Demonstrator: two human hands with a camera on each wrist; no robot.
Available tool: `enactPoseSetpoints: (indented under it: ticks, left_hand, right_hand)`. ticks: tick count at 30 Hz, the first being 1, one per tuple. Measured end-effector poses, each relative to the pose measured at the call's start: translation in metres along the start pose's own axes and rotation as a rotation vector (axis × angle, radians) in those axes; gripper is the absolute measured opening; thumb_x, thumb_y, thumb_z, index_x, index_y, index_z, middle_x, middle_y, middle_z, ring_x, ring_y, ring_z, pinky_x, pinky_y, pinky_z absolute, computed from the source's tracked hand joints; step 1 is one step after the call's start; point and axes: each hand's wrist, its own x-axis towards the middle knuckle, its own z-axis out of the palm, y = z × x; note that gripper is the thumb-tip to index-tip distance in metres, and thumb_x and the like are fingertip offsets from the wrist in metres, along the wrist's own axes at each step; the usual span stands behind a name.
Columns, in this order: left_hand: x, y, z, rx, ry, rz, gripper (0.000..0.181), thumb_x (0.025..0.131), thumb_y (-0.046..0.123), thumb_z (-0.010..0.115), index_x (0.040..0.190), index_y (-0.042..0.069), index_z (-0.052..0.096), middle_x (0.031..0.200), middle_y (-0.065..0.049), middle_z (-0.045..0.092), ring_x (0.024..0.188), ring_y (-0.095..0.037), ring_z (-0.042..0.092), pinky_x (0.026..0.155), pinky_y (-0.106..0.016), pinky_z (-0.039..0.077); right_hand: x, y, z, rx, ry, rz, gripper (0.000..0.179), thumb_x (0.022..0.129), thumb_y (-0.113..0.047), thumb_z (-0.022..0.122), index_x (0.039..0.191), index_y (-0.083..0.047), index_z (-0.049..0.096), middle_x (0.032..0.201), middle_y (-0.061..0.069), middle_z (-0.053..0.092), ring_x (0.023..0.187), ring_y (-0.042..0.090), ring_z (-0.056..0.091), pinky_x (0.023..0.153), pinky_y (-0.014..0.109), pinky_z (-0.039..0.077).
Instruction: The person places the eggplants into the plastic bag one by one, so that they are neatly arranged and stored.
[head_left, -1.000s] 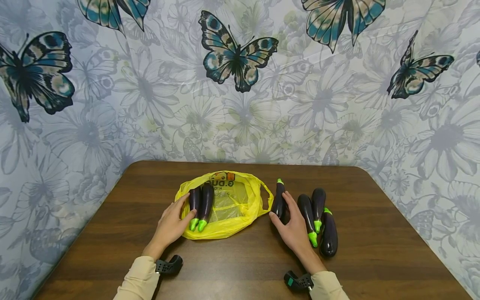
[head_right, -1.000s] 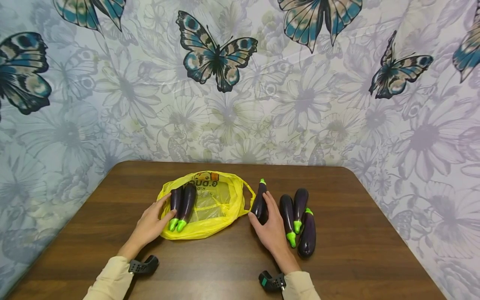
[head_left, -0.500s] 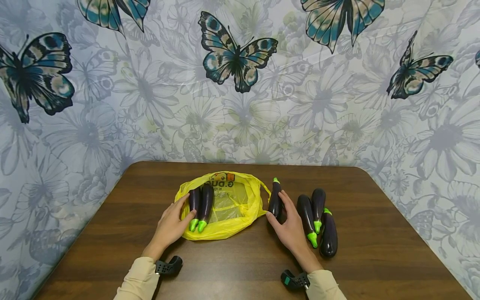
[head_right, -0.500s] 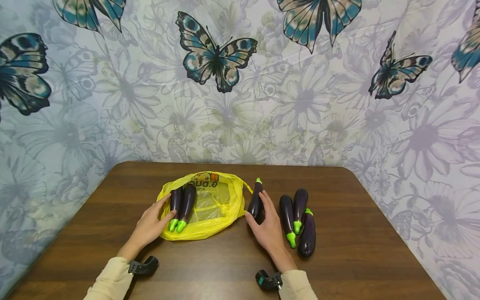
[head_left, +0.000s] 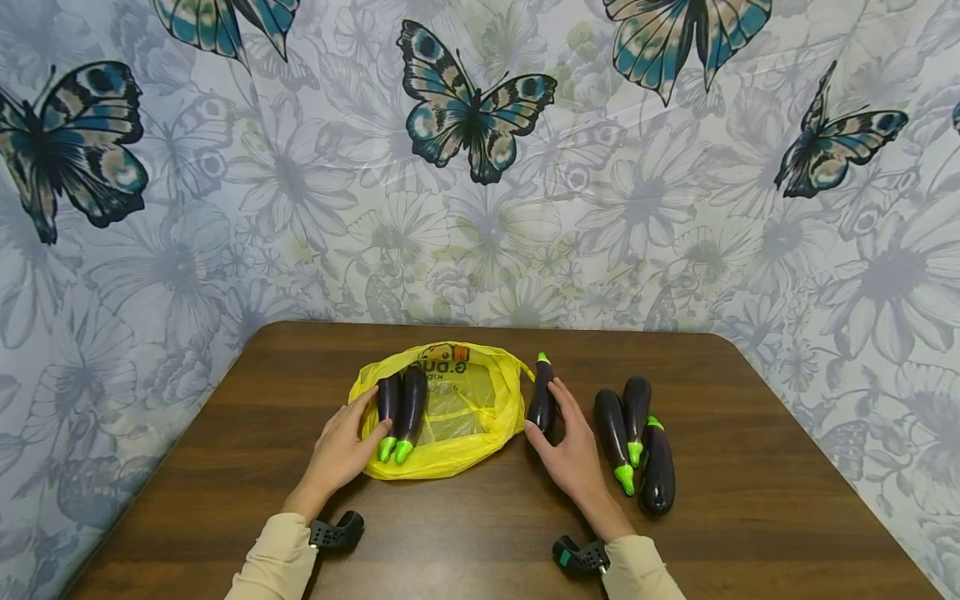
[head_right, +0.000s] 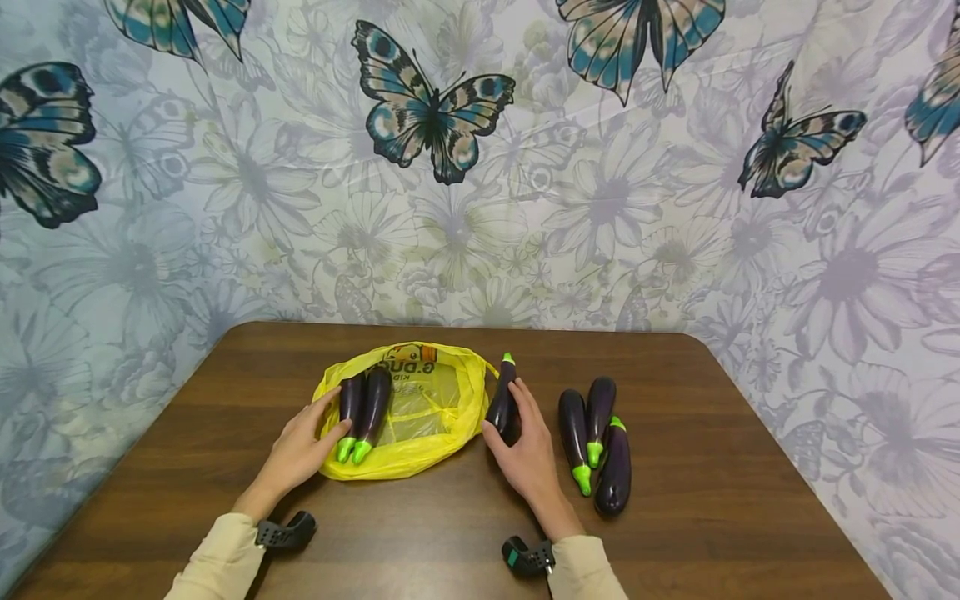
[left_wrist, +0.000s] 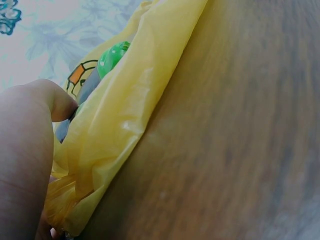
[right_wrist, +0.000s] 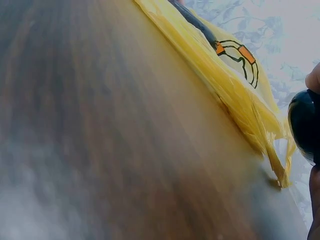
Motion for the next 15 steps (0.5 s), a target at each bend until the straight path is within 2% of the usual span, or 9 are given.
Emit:
enactPoseSetpoints:
  ticks: [15]
  left_hand:
    - [-0.001,0.002,-0.002,-0.004,-0.003,0.006,0.070,0.104,0.042,0.059,0.162,0.014,0.032,0.162,-0.024,0.038,0.149,-0.053,0.029,0.116,-0.076,0.021]
  right_hand:
    - [0.003,-0.006,0.011,0.016,0.005,-0.033,0.072,0.094,-0.028,0.077,0.157,-0.015,0.044,0.165,0.008,0.038,0.148,0.028,0.043,0.114,0.048,0.044]
